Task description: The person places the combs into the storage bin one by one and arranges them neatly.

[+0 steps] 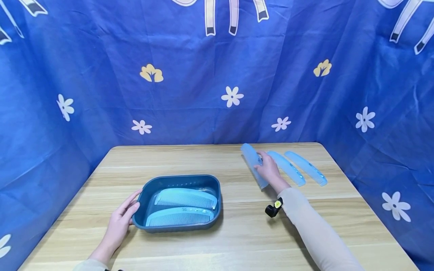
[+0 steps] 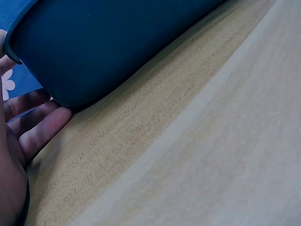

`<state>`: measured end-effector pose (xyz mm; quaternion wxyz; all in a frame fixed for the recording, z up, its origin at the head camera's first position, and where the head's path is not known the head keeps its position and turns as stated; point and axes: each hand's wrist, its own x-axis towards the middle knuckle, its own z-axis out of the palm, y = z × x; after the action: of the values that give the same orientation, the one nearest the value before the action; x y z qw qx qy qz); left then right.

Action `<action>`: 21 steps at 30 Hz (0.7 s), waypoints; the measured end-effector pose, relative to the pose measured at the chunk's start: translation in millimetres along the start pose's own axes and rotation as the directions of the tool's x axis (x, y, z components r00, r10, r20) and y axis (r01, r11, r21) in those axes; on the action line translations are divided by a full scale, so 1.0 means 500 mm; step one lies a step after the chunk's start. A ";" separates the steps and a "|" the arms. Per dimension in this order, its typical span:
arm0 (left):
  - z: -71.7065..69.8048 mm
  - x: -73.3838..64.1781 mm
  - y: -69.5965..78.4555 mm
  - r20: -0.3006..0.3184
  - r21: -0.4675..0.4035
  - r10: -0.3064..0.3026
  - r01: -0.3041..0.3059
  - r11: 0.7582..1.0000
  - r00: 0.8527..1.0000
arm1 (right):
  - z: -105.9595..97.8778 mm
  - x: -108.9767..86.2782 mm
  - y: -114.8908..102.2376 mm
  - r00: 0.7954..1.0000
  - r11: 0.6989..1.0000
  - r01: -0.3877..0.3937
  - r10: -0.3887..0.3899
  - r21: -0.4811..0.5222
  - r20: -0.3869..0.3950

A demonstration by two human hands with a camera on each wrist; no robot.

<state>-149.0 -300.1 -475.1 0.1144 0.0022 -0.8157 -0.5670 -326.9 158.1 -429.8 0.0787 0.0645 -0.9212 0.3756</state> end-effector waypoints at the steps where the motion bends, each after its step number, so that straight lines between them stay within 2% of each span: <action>1: 0.000 0.000 0.000 0.002 -0.001 0.000 0.000 1.000 1.000 | 0.000 -0.001 -0.002 1.000 1.000 0.001 -0.001 0.005 0.000; 12: -0.002 0.001 0.000 -0.001 0.018 0.010 -0.010 1.000 1.000 | 0.005 -0.010 -0.023 1.000 0.999 0.010 -0.010 0.052 0.013; 21: -0.001 0.000 0.004 -0.001 0.027 0.006 -0.006 1.000 1.000 | 0.007 -0.021 -0.040 0.996 0.994 0.091 -0.091 0.063 -0.015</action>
<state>-148.7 -299.9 -473.2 0.1165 0.0018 -0.8231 -0.5558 -313.4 141.9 -420.7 0.0993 0.1066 -0.9043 0.4012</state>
